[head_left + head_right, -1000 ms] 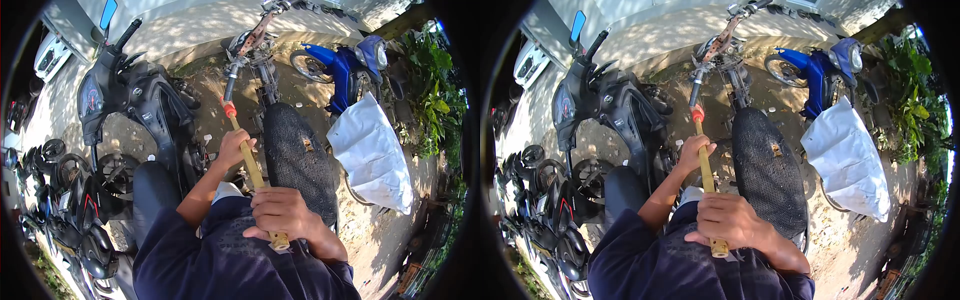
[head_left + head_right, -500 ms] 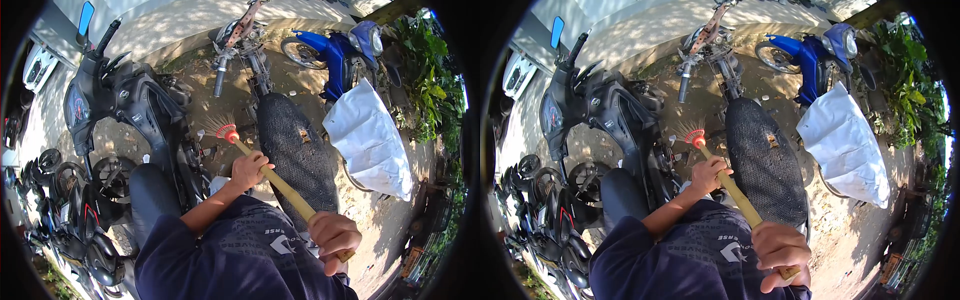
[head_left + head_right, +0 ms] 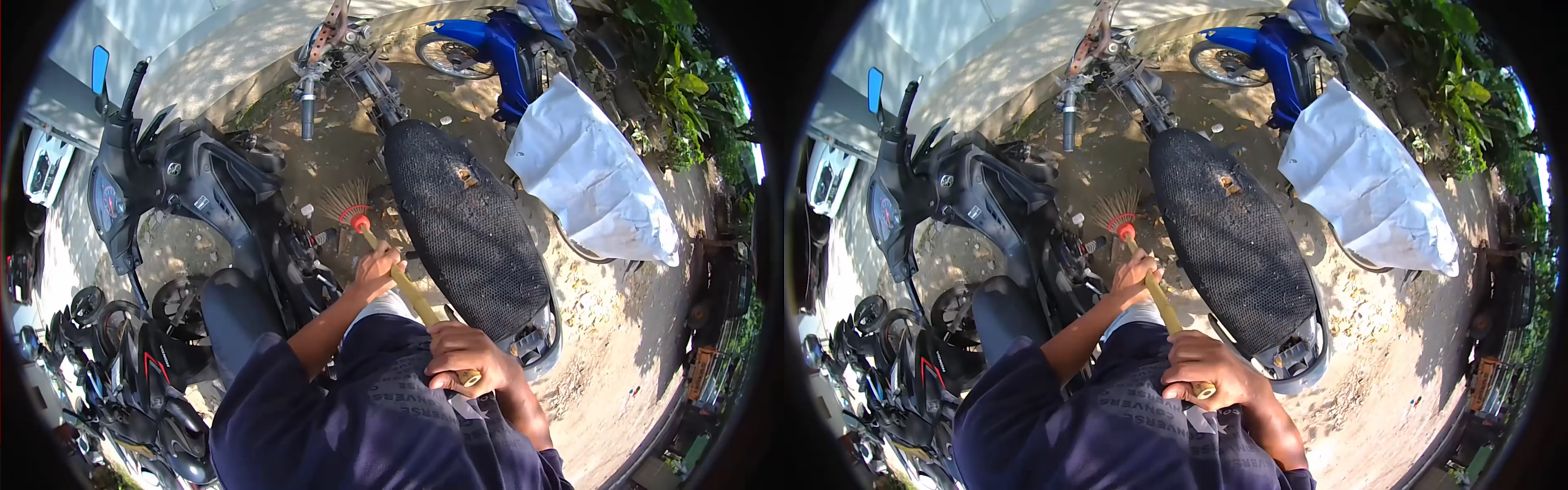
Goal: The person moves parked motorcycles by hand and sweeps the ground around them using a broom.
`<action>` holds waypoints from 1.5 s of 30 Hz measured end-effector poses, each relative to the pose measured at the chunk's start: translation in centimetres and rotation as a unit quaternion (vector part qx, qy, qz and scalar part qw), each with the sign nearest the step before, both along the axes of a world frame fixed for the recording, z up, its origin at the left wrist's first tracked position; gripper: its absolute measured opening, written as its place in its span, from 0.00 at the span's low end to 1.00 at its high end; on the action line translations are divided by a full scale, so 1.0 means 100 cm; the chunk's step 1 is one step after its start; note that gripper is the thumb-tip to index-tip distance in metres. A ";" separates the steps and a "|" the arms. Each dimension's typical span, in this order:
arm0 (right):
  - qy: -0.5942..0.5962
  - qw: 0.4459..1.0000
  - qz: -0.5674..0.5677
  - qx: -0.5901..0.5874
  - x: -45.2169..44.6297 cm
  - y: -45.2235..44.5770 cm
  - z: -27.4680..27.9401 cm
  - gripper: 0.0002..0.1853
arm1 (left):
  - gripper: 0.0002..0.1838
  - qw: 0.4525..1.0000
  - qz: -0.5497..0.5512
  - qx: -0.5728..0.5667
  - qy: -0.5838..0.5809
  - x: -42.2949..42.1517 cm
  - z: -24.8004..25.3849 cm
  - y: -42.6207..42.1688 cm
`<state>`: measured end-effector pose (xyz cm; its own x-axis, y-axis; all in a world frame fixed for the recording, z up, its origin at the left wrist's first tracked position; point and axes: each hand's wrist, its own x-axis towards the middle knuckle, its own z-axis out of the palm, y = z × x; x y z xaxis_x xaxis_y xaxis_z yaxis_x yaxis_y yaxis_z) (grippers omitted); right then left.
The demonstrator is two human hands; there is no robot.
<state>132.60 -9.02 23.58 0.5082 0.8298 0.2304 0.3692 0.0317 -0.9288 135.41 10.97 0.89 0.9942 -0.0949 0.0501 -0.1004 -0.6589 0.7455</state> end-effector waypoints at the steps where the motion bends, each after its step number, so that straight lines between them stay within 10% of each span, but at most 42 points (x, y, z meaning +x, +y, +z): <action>1: 0.004 1.000 0.004 0.011 -0.011 -0.009 0.001 0.10 | 0.11 1.000 -0.003 0.005 0.006 -0.013 0.001 -0.010; 16: -0.022 0.982 -0.142 0.123 -0.209 -0.160 0.029 0.16 | 0.11 0.992 -0.062 -0.016 -0.106 -0.166 0.060 -0.154; 23: -0.038 0.993 -0.110 -0.020 -0.199 -0.158 -0.033 0.09 | 0.11 0.999 0.013 -0.009 -0.033 -0.166 -0.022 -0.145; 45: 0.022 0.960 -0.197 0.196 -0.245 -0.210 0.034 0.16 | 0.10 0.988 -0.147 0.027 -0.030 -0.210 0.046 -0.188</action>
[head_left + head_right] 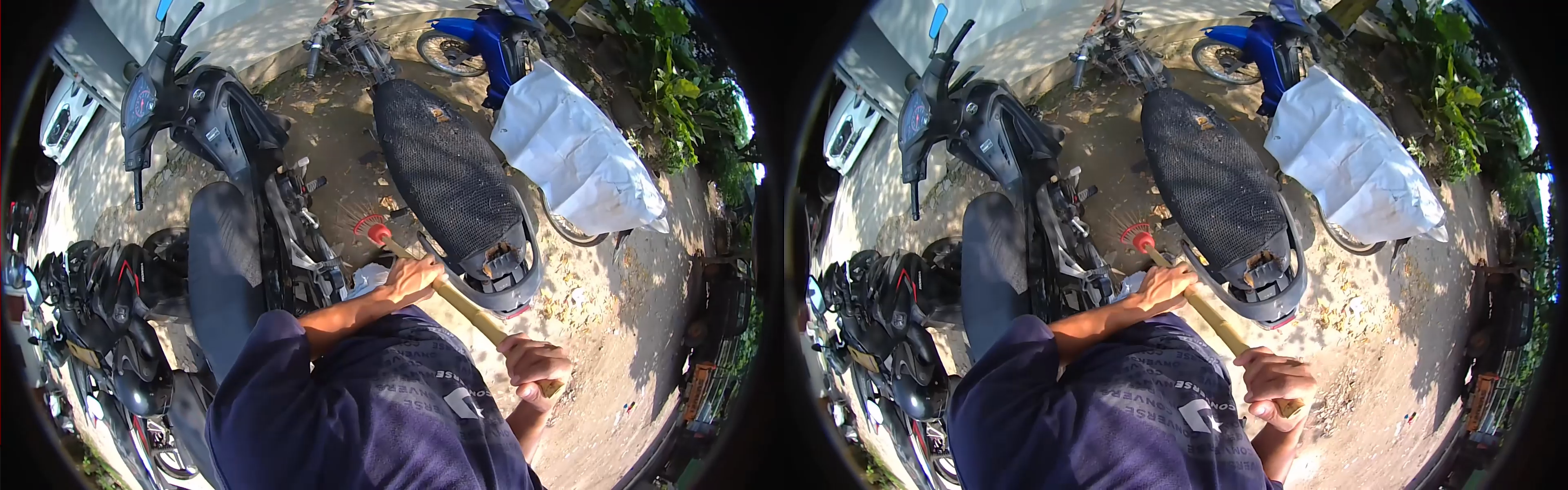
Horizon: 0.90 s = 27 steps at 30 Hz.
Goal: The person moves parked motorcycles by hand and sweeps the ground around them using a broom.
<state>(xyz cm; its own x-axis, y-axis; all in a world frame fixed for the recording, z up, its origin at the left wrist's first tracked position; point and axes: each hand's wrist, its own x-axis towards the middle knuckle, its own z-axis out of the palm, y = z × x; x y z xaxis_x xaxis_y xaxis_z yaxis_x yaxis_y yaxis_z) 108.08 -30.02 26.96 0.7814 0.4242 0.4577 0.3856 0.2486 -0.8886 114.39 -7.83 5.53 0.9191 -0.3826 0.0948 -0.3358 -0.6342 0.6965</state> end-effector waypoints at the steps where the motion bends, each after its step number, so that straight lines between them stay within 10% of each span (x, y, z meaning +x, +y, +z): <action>1: 0.013 1.000 -0.026 0.004 -0.001 0.006 -0.002 0.18 | 0.09 1.000 0.012 0.002 -0.014 0.006 -0.002 0.001; 10: -0.118 0.923 0.049 -0.363 0.030 0.057 -0.074 0.11 | 0.10 0.990 0.132 -0.042 0.018 0.058 -0.097 0.028; 14: -0.127 0.921 0.045 -0.364 0.020 0.052 -0.044 0.14 | 0.11 0.996 0.041 -0.069 -0.047 0.049 -0.102 0.018; 20: -0.097 0.979 -0.089 -0.156 -0.003 0.039 0.025 0.22 | 0.16 0.997 -0.011 -0.022 -0.073 0.015 0.019 0.014; 27: -0.088 0.966 -0.025 -0.241 -0.011 0.036 -0.039 0.10 | 0.15 0.994 0.099 -0.030 0.025 0.001 -0.039 0.015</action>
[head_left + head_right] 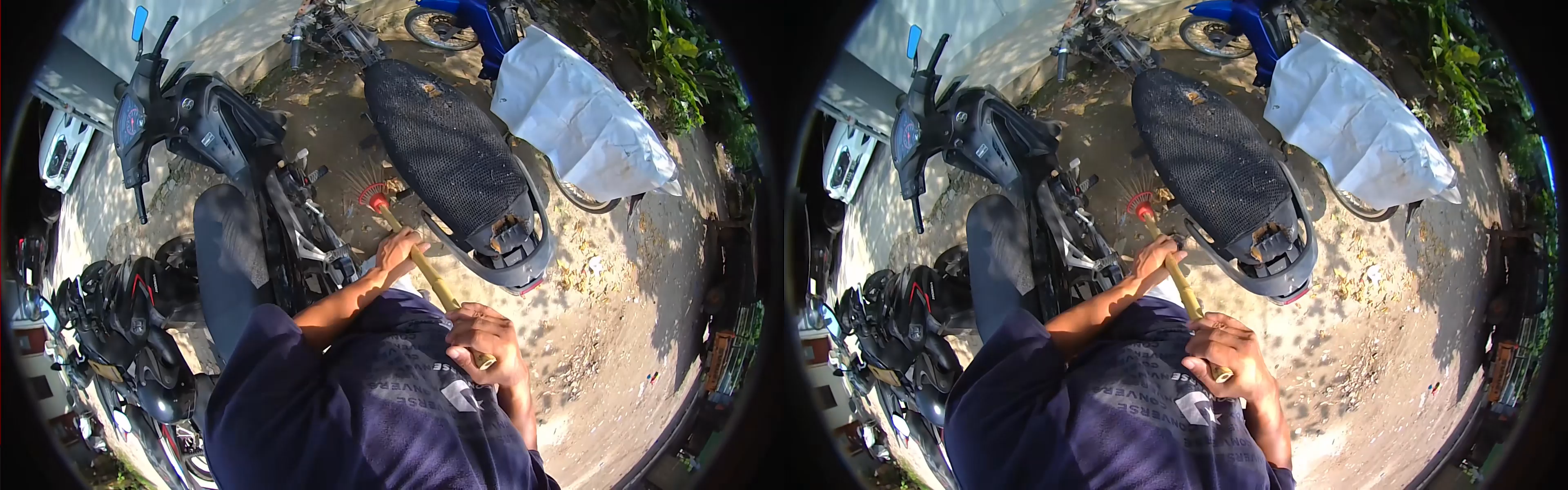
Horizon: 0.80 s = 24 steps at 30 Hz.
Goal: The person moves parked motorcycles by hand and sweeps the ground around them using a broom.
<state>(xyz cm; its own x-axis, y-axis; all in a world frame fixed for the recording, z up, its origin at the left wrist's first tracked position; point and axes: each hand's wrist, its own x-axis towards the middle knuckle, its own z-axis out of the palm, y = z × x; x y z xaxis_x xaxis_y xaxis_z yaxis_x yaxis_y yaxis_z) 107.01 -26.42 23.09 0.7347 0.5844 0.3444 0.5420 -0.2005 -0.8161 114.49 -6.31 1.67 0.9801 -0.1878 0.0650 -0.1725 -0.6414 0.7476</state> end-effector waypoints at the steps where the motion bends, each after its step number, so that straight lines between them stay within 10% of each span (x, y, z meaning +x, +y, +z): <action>1: -0.009 1.000 0.004 -0.029 -0.001 0.002 -0.003 0.10 | 0.15 1.000 -0.004 -0.024 0.008 0.000 -0.010 -0.001; 12: 0.038 0.955 -0.062 0.286 -0.032 -0.018 0.037 0.12 | 0.20 0.999 -0.024 0.041 -0.014 -0.015 0.068 -0.015; 18: 0.074 0.982 0.007 0.174 -0.015 -0.011 -0.005 0.06 | 0.14 0.997 -0.045 0.004 0.062 -0.020 -0.018 -0.022; 24: 0.028 0.965 0.007 0.260 -0.015 -0.009 0.074 0.16 | 0.24 0.987 -0.144 -0.010 -0.075 -0.016 0.071 -0.029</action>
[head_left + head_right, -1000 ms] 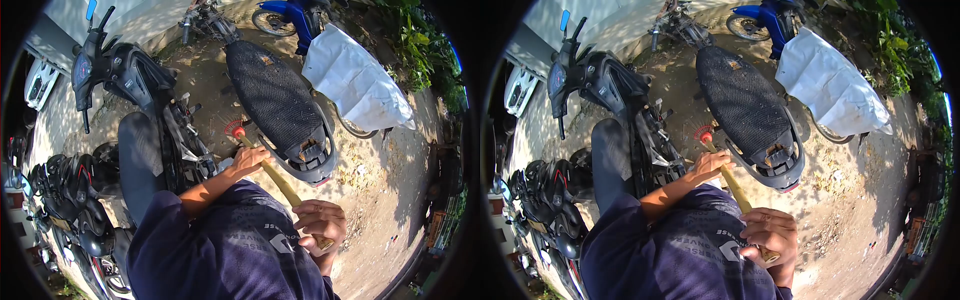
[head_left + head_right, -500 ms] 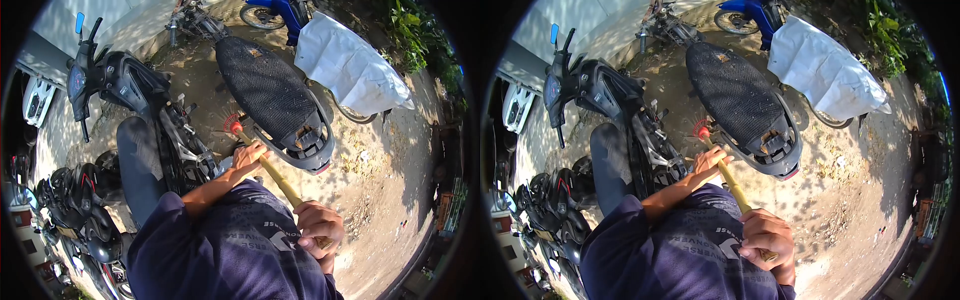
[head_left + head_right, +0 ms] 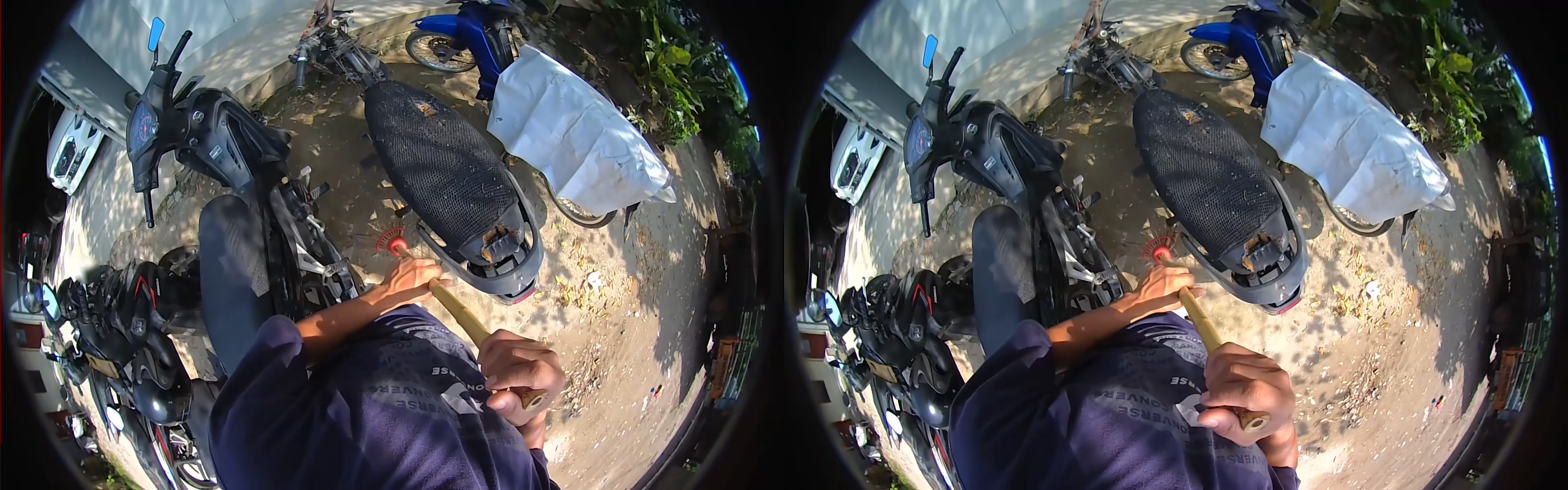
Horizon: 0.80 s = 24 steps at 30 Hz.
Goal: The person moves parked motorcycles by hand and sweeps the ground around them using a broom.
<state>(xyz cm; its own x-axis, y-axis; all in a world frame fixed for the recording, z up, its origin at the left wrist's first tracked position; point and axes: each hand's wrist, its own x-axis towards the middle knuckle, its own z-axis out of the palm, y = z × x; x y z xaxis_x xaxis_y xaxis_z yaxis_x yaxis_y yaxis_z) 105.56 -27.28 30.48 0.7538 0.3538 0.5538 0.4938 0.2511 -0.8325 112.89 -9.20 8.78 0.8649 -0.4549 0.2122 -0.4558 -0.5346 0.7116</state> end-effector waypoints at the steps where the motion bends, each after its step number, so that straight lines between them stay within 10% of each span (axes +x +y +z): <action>1: 0.005 0.999 -0.049 0.014 -0.002 0.008 0.009 0.22 | 0.23 0.999 0.016 0.033 0.018 -0.003 0.013 0.002; 24: -0.037 0.969 0.242 0.022 0.239 0.142 0.035 0.12 | 0.18 0.927 0.278 -0.004 -0.251 0.182 0.016 0.139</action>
<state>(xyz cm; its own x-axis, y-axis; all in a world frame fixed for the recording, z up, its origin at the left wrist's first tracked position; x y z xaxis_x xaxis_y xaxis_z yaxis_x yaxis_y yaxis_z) 129.41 -13.05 33.97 0.4623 0.6314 0.6227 0.3670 0.5030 -0.7825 131.06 4.72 10.38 0.7573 0.0351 0.6522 -0.3853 -0.7822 0.4896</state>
